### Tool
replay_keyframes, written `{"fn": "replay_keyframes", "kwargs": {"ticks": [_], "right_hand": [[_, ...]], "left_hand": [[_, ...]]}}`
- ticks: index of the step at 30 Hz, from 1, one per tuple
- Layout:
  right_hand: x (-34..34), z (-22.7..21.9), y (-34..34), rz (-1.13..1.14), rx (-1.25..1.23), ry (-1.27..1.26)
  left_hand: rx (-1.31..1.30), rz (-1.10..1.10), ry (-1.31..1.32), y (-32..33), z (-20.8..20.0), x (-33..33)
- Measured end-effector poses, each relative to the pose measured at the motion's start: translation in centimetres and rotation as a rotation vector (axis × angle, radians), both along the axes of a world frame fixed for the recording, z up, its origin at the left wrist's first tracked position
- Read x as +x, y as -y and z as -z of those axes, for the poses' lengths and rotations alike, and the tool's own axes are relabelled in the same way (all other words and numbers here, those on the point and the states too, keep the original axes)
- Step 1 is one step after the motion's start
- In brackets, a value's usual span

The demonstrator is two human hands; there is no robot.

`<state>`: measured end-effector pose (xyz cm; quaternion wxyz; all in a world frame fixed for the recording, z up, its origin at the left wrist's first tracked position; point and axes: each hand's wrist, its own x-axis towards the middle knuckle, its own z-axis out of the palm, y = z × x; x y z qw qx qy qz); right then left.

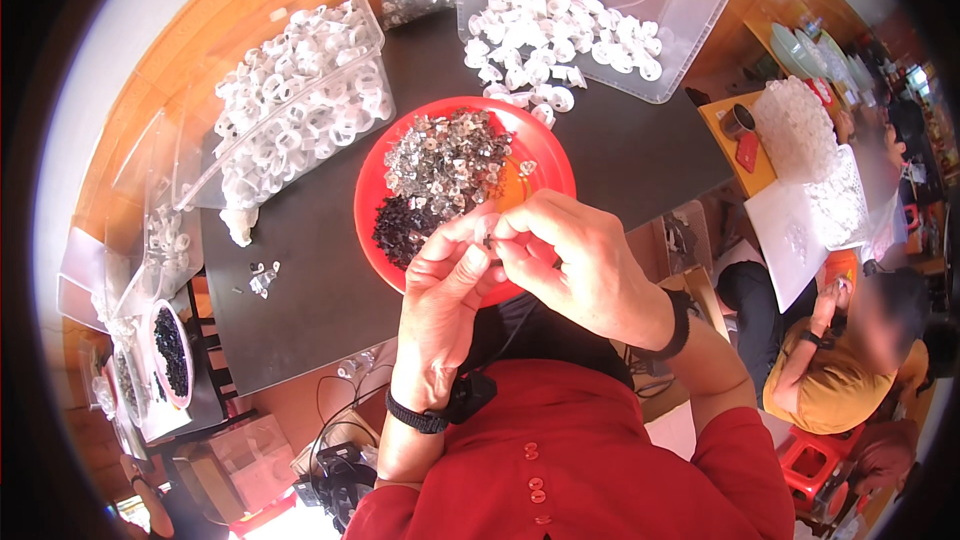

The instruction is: The recorder is assembling small white plastic components with small metallic parts.

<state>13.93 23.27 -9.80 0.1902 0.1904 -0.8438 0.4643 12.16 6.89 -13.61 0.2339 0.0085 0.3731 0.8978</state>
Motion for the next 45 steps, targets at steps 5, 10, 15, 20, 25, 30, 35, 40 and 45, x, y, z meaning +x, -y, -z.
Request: {"fn": "replay_keyframes", "kwargs": {"ticks": [5, 10, 15, 20, 25, 30, 35, 40, 45], "right_hand": [[0.2, -0.8, -0.2, -0.093, -0.093, 0.132], [0.0, -0.9, 0.2, -0.089, -0.035, 0.076], [0.8, -1.2, 0.1, -0.111, -0.043, 0.203], [0.7, -1.6, -1.0, -0.127, -0.028, 0.252], [-0.4, -4.3, -2.1, -0.060, 0.069, 0.524], [-5.3, -6.8, -5.1, -0.331, 0.411, 0.653], [-9.5, -10.2, 1.3, -0.179, -0.273, 0.202], [-9.4, -8.8, 4.4, -0.304, -0.095, 0.171], [-8.2, -5.4, 1.0, -0.174, -0.099, 0.393]], "left_hand": [[-0.080, -0.057, -0.166, -0.1, 0.1, 0.2], [-0.106, -0.108, -0.213, -0.4, 0.2, 0.3], [-0.125, -0.032, -0.202, 0.3, -0.1, 1.0], [-0.032, 0.090, -0.192, -0.1, -0.3, 1.0], [-0.058, 0.099, -0.262, -0.7, -0.1, 1.0], [-0.057, 0.002, -0.227, -0.4, 0.5, 0.6], [0.020, -0.064, -0.159, -0.5, 1.7, 0.0], [0.041, -0.073, -0.159, -0.2, 1.8, 0.4], [0.065, -0.034, -0.137, 0.0, 1.6, 0.6]]}}
